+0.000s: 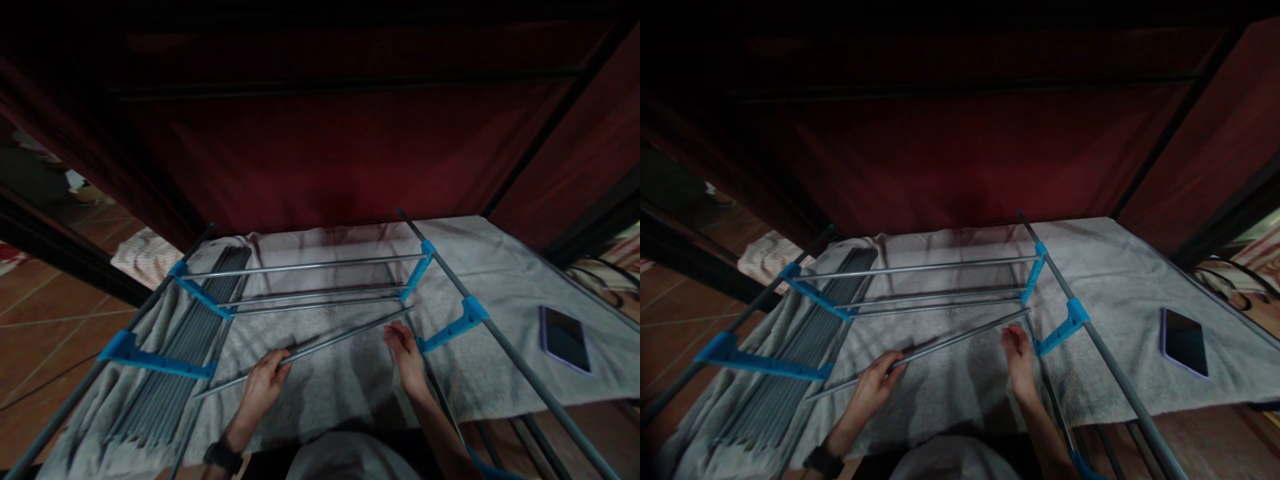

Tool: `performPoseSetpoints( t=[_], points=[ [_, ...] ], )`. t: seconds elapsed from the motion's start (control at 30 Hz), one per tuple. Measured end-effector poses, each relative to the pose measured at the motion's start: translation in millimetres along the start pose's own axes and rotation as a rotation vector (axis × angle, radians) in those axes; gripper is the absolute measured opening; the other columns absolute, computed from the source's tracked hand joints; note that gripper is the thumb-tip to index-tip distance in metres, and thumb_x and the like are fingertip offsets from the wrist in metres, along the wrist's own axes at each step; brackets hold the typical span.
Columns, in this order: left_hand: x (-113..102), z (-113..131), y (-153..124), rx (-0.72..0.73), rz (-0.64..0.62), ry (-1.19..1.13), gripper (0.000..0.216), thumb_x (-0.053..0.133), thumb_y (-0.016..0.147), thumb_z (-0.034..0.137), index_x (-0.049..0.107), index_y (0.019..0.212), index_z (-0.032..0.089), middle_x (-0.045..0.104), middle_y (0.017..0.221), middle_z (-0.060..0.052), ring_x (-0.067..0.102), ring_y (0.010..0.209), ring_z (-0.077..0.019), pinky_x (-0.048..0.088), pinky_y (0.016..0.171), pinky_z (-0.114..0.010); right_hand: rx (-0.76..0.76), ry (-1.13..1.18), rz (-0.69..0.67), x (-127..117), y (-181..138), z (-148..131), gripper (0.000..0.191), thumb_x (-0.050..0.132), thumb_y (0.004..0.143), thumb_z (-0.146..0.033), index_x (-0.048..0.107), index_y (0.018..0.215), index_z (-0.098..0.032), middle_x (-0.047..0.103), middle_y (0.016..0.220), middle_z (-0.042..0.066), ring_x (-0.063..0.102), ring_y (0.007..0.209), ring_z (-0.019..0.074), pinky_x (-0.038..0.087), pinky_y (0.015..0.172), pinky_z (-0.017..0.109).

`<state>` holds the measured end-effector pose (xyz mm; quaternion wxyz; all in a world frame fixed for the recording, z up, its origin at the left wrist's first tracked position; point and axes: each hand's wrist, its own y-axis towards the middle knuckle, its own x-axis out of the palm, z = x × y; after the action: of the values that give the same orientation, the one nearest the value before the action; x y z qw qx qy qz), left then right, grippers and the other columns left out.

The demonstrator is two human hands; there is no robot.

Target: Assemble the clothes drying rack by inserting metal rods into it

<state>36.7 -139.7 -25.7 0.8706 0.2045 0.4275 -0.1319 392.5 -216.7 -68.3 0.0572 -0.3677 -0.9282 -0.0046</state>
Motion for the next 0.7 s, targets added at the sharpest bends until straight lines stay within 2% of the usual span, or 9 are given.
performPoseSetpoints(
  t=[0.07,0.17,0.37,0.53,0.63,0.7],
  points=[
    [1.8,5.4,0.6,0.016,-0.018,0.019,0.021,0.054,0.096,0.034,0.073,0.101,0.026,0.082,0.099,-0.007,0.080,0.094,-0.0269,0.065,0.088,-0.040,0.187,0.215,-0.074,5.1,-0.5,-3.3,0.044,0.085,0.075,-0.052,0.069,0.106,-0.026,0.077,0.102,0.004,0.074,0.093,0.0238,0.064,0.087,0.042],
    [2.0,10.9,2.2,0.018,-0.038,0.069,0.022,0.054,0.095,0.030,0.074,0.102,0.026,0.082,0.099,-0.008,0.079,0.094,-0.0272,0.064,0.088,-0.040,0.308,0.381,-0.154,10.5,-0.1,-10.8,0.043,0.088,0.072,-0.045,0.072,0.107,-0.025,0.079,0.108,0.006,0.076,0.099,0.0248,0.064,0.093,0.045],
    [-1.2,6.9,4.8,0.033,-0.079,0.176,0.025,0.050,0.099,0.026,0.074,0.105,0.025,0.080,0.102,-0.007,0.076,0.096,-0.0259,0.061,0.093,-0.041,0.350,0.403,-0.149,11.3,3.2,-8.1,0.035,0.091,0.071,-0.041,0.073,0.096,-0.025,0.080,0.101,0.005,0.078,0.098,0.0236,0.065,0.092,0.042],
    [-2.0,5.8,4.2,0.004,-0.114,0.292,0.027,0.050,0.099,0.020,0.074,0.109,0.025,0.079,0.104,-0.007,0.075,0.102,-0.0268,0.056,0.102,-0.045,0.421,0.390,-0.053,5.2,8.7,9.3,0.035,0.095,0.065,-0.041,0.068,0.081,-0.024,0.073,0.081,-0.002,0.075,0.078,0.0187,0.067,0.081,0.034],
    [-1.2,11.3,6.2,-0.008,-0.133,0.311,0.029,0.048,0.100,0.018,0.074,0.110,0.024,0.078,0.102,-0.008,0.073,0.102,-0.0263,0.054,0.102,-0.044,0.446,0.365,-0.027,0.1,15.4,16.4,0.034,0.093,0.069,-0.043,0.066,0.081,-0.024,0.069,0.073,-0.004,0.072,0.072,0.0169,0.065,0.074,0.029],
    [0.6,16.1,9.3,-0.010,-0.133,0.317,0.028,0.048,0.102,0.019,0.074,0.111,0.023,0.077,0.103,-0.008,0.072,0.102,-0.0267,0.053,0.101,-0.044,0.437,0.367,-0.022,-2.8,20.1,18.3,0.031,0.091,0.072,-0.041,0.067,0.081,-0.024,0.069,0.074,-0.003,0.072,0.072,0.0167,0.065,0.075,0.030]
  ],
)
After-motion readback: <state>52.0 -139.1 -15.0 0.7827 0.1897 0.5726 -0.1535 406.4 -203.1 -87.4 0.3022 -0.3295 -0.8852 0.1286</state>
